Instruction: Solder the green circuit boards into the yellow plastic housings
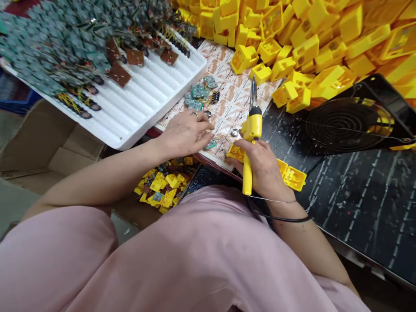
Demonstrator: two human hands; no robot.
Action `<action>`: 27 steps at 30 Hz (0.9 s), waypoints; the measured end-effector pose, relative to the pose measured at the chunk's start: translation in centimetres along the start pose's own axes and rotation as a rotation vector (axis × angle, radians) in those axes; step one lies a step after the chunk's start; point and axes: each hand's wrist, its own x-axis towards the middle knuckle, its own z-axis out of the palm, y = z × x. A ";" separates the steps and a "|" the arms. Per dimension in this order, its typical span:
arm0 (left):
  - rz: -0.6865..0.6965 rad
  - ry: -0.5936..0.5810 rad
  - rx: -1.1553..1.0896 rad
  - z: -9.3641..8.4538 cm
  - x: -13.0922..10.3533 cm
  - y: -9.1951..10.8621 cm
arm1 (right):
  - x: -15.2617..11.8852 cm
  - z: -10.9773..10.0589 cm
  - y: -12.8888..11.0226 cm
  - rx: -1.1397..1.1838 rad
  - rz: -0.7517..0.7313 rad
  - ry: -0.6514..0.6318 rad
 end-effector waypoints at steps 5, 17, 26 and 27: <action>0.004 -0.047 0.107 0.3 2.2 1.9 | -0.9 -0.9 -0.4 -0.007 -0.010 0.098; -0.070 -0.015 -0.817 0.8 2.3 0.9 | -3.2 -4.2 -0.7 0.015 0.126 0.288; -0.126 0.025 -0.793 0.9 1.3 1.9 | -3.1 -4.0 -1.2 0.118 0.160 0.335; -0.121 0.041 -0.770 0.8 1.2 1.9 | -3.5 -4.3 -1.2 0.142 0.164 0.334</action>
